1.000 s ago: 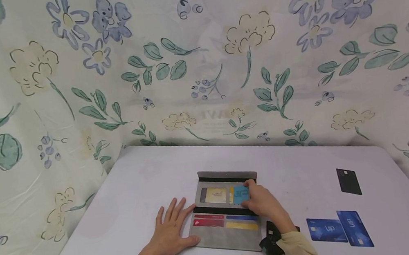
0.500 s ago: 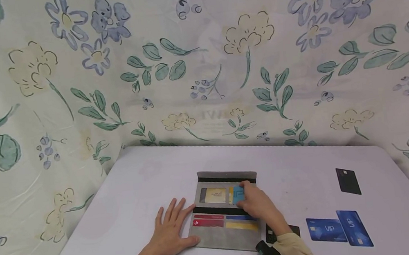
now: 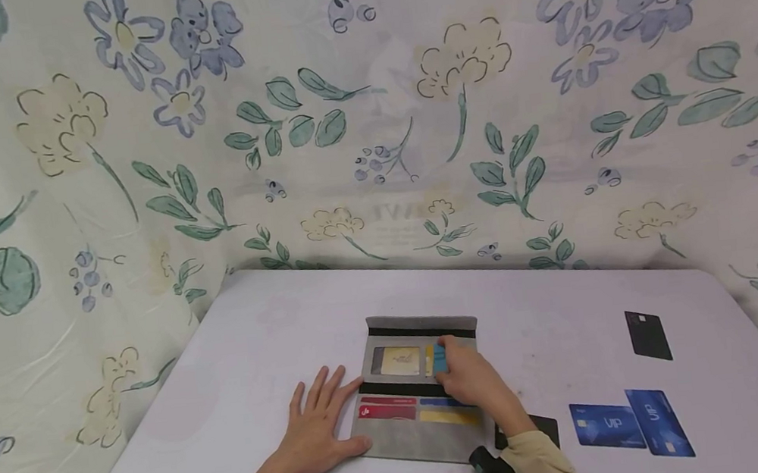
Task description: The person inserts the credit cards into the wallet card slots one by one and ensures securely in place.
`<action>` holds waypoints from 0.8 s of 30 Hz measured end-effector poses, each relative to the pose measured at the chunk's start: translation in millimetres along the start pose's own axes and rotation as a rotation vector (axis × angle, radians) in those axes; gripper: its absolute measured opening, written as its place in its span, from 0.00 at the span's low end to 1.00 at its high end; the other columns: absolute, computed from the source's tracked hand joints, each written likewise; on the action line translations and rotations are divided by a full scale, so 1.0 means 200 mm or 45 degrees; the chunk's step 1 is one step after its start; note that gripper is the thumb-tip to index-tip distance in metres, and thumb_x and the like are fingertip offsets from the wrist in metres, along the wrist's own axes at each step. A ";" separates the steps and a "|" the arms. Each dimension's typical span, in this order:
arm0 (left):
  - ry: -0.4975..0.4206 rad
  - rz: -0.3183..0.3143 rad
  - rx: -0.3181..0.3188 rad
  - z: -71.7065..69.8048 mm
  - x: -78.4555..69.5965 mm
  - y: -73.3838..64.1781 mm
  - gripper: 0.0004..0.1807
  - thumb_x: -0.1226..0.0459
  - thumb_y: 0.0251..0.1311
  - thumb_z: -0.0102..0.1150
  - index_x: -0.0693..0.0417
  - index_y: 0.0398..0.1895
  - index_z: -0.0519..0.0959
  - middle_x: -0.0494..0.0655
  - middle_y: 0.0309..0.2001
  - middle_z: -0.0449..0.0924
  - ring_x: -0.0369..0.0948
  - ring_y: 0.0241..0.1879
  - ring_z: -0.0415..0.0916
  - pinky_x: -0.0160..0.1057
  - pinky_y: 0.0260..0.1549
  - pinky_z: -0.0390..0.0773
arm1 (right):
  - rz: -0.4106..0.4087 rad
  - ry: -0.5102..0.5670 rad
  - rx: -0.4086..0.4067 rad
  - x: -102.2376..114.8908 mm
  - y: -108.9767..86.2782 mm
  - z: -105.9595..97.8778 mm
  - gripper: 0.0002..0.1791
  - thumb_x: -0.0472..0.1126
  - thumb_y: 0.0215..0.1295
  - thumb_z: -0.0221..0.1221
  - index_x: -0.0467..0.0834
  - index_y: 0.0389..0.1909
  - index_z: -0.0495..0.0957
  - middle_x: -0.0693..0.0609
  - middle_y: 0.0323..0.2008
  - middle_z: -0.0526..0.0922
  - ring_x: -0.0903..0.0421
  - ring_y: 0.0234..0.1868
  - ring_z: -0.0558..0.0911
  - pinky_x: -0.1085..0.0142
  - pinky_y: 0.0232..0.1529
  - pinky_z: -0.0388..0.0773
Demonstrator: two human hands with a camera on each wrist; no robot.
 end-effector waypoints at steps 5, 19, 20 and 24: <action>-0.011 -0.004 0.005 0.00 0.00 0.00 0.47 0.36 0.50 0.62 0.46 0.72 0.63 0.56 0.76 0.53 0.58 0.77 0.40 0.68 0.68 0.35 | -0.066 -0.002 0.020 0.03 0.00 0.02 0.27 0.33 0.68 0.56 0.34 0.65 0.61 0.51 0.22 0.74 0.58 0.20 0.68 0.67 0.22 0.65; -0.019 -0.008 0.007 -0.01 -0.01 0.00 0.47 0.37 0.50 0.63 0.46 0.72 0.64 0.56 0.76 0.53 0.58 0.77 0.40 0.68 0.68 0.34 | -0.081 -0.057 0.013 0.04 0.00 0.03 0.25 0.39 0.68 0.60 0.40 0.62 0.63 0.54 0.20 0.68 0.59 0.20 0.67 0.67 0.21 0.61; -0.017 -0.009 0.009 0.00 -0.01 0.00 0.47 0.37 0.50 0.63 0.46 0.72 0.64 0.56 0.76 0.53 0.58 0.77 0.40 0.68 0.69 0.34 | -0.078 -0.050 0.018 0.04 0.00 0.03 0.25 0.40 0.68 0.61 0.40 0.61 0.64 0.54 0.20 0.69 0.58 0.21 0.67 0.67 0.22 0.62; -0.013 -0.011 0.012 0.00 0.00 0.00 0.47 0.37 0.50 0.62 0.46 0.72 0.64 0.56 0.76 0.53 0.58 0.77 0.39 0.68 0.69 0.34 | -0.104 0.005 0.044 0.03 0.00 0.01 0.25 0.41 0.65 0.64 0.40 0.59 0.68 0.54 0.23 0.72 0.59 0.21 0.69 0.67 0.23 0.64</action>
Point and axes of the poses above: each hand's wrist, its own y-axis towards the middle knuckle, its own z-axis out of the palm, x = y × z, the point moved 6 cm from there along y, towards the middle knuckle
